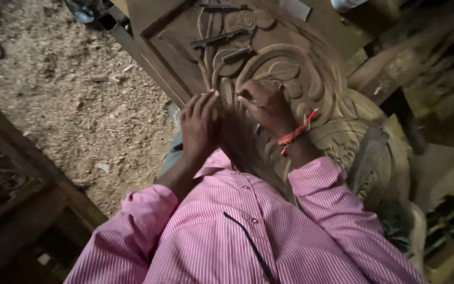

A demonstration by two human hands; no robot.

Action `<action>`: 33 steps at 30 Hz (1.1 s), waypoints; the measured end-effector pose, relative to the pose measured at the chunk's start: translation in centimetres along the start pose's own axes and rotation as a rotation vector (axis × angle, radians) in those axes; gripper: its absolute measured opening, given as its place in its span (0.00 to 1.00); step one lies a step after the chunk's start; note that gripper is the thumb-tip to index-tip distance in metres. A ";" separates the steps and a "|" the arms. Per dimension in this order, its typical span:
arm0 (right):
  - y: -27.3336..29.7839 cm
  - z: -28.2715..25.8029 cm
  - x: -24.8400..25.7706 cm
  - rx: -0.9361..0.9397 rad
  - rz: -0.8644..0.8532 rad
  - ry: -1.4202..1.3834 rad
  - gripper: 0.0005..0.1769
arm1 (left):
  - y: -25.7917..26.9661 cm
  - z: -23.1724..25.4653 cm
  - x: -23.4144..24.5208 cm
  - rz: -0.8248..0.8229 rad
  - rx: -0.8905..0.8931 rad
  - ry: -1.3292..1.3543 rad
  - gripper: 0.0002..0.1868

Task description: The person carves a floral design into a wooden panel using a chisel and mallet. They also use a red pencil to mark the wood and a metal square to measure and guide the carving.

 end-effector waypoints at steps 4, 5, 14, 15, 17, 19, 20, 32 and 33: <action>-3.2 -1.0 -1.0 0.079 -0.173 0.282 0.08 | -3.8 -0.6 2.1 -0.057 -0.149 0.075 0.40; -3.7 -1.0 -1.4 0.081 -0.202 0.328 0.07 | -4.6 -0.4 2.3 -0.084 -0.189 0.037 0.41; -3.6 1.4 -4.1 0.090 -0.329 0.565 0.03 | -5.9 -0.6 3.7 -0.119 -0.201 0.144 0.41; -3.0 1.4 -4.8 0.093 -0.371 0.608 0.02 | -5.4 -0.1 3.6 -0.132 -0.227 0.161 0.39; -1.5 0.5 -6.3 0.109 -0.452 0.692 0.03 | -3.4 1.0 3.5 -0.154 -0.273 0.188 0.36; 0.7 -1.3 -6.9 0.154 -0.495 0.586 0.04 | -0.9 1.9 3.3 -0.182 -0.293 0.212 0.38; 1.5 -2.1 -7.0 0.175 -0.517 0.532 0.04 | 0.3 2.4 3.1 -0.197 -0.304 0.225 0.39; -1.6 -1.3 -6.4 0.143 -0.492 0.738 0.04 | -2.6 0.7 1.1 -0.155 -0.224 0.165 0.35; -0.2 -2.0 -6.7 0.169 -0.486 0.687 0.05 | -1.1 1.1 0.9 -0.103 -0.260 0.186 0.34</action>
Point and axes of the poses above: each hand's wrist, its own y-axis away from the middle knuckle, its own x-axis out of the back of the hand, z = x × y, the point moved 7 cm from there along -y, towards the middle knuckle, and after that the axes turned 15 degrees about -z, right-handed, at the moved point
